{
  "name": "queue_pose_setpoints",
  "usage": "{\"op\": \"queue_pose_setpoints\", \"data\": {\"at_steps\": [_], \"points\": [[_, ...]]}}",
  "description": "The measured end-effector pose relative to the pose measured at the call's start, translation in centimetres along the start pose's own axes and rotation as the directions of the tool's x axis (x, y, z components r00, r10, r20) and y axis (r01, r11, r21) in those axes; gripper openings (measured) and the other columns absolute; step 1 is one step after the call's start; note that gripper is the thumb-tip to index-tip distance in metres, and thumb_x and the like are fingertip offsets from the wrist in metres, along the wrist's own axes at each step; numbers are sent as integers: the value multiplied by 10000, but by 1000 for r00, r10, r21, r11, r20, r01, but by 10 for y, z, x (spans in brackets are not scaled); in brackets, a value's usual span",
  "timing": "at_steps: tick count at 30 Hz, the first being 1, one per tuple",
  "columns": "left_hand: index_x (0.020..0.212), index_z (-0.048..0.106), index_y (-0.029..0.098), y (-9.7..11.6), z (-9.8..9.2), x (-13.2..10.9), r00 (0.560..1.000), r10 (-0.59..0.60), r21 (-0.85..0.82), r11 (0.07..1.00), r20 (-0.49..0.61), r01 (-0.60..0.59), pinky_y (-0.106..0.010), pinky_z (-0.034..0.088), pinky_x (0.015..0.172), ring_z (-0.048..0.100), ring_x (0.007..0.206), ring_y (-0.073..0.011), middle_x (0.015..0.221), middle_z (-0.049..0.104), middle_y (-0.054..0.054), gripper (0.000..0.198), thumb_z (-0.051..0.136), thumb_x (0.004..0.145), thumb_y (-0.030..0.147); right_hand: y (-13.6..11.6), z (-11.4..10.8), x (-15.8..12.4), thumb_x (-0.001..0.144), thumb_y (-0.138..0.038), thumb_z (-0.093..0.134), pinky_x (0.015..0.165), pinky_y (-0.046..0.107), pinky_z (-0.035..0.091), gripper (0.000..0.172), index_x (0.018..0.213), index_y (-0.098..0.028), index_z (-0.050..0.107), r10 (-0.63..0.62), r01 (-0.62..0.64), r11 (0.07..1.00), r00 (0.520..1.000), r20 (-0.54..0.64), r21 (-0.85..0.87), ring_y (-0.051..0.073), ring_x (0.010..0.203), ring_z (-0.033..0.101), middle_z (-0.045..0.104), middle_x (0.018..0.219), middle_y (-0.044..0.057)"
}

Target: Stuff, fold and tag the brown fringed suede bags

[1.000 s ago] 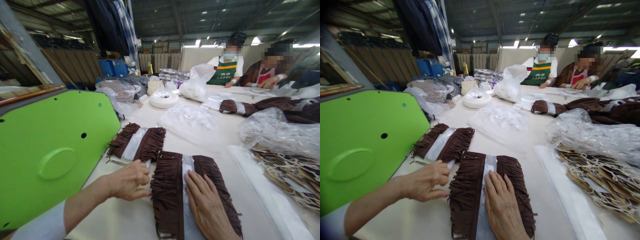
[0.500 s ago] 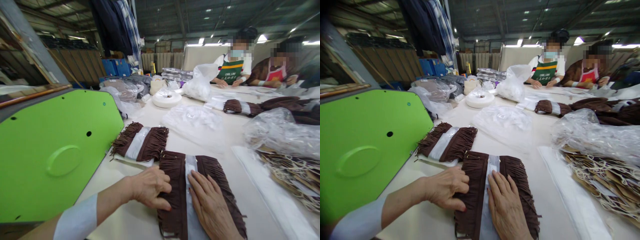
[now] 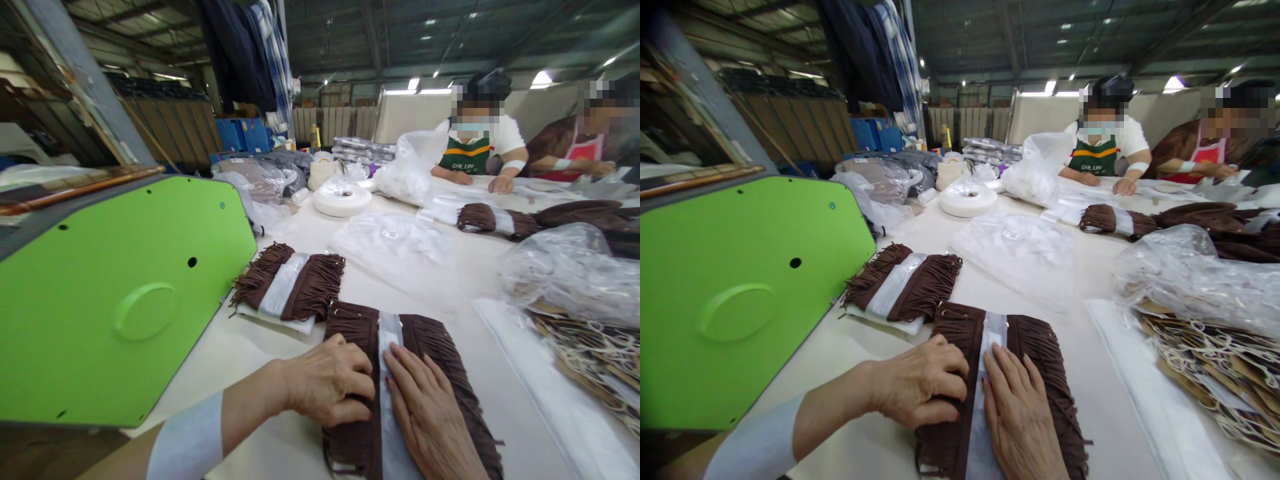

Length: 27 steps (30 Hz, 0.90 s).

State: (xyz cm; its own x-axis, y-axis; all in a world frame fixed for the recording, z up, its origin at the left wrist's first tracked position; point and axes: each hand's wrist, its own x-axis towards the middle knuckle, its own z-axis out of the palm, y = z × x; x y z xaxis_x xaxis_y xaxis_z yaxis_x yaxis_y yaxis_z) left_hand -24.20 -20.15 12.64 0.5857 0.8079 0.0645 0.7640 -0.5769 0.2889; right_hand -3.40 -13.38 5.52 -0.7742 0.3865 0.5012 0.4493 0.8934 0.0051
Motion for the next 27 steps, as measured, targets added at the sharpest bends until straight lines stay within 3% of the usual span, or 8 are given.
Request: {"op": "queue_pose_setpoints", "data": {"at_steps": [4,8,11,14,18,20,23,27], "points": [[642,518,186,-13,9,-36,987,-93,9,996,128,93,-295,348,715,535,747,-142,735,592,8,184,601,796,242,-1,-1,0,903,-242,402,1056,394,252,351,1230,-166,505,32,-32,999,999,13,12,199,1189,479,568,1257,89],[540,461,159,-16,1,-78,899,-372,91,928,233,361,-314,352,709,524,695,-154,686,568,0,258,625,735,199,-2,-2,2,911,-246,387,1047,396,254,347,1220,-151,513,34,-34,999,999,-10,21,201,1171,491,572,1249,99],[646,508,162,-1,-5,-68,908,-416,51,909,35,415,-313,366,732,510,771,-170,780,562,-26,132,583,754,180,-2,0,2,913,-244,380,1048,402,250,350,1222,-139,509,18,-18,1000,1000,-6,23,205,1179,484,560,1261,108],[866,537,165,15,-1,-37,956,-248,-38,969,-157,245,-311,358,836,492,935,-180,973,568,-48,64,519,821,206,-1,2,0,913,-248,383,1054,407,253,360,1237,-140,497,15,-15,1000,1000,8,22,205,1197,471,557,1265,109],[810,519,191,14,14,-29,993,-107,31,994,-50,109,-307,357,768,500,858,-168,913,577,-15,103,555,831,285,0,2,-2,912,-254,376,1047,408,273,369,1250,-152,483,16,-16,1000,1000,18,13,203,1197,474,554,1271,101],[751,504,188,7,19,-46,984,-170,73,982,-51,174,-310,349,726,489,803,-167,848,564,-19,128,536,842,272,0,2,-2,912,-250,372,1045,406,274,364,1246,-158,485,7,-7,1000,1000,13,12,201,1191,479,556,1268,99],[660,470,177,4,25,-76,934,-318,78,939,-165,334,-314,338,678,462,733,-169,739,530,-25,184,492,841,204,0,2,-1,917,-256,368,1047,405,271,348,1225,-159,500,13,-13,1000,1000,-3,17,201,1176,493,573,1247,103],[830,531,185,19,39,-83,865,-429,-138,903,-262,406,-313,375,746,485,822,-179,842,556,-35,59,477,834,162,0,3,-1,918,-271,354,1044,407,274,348,1212,-167,508,19,-19,999,1000,-12,26,203,1159,509,579,1238,103]]}}
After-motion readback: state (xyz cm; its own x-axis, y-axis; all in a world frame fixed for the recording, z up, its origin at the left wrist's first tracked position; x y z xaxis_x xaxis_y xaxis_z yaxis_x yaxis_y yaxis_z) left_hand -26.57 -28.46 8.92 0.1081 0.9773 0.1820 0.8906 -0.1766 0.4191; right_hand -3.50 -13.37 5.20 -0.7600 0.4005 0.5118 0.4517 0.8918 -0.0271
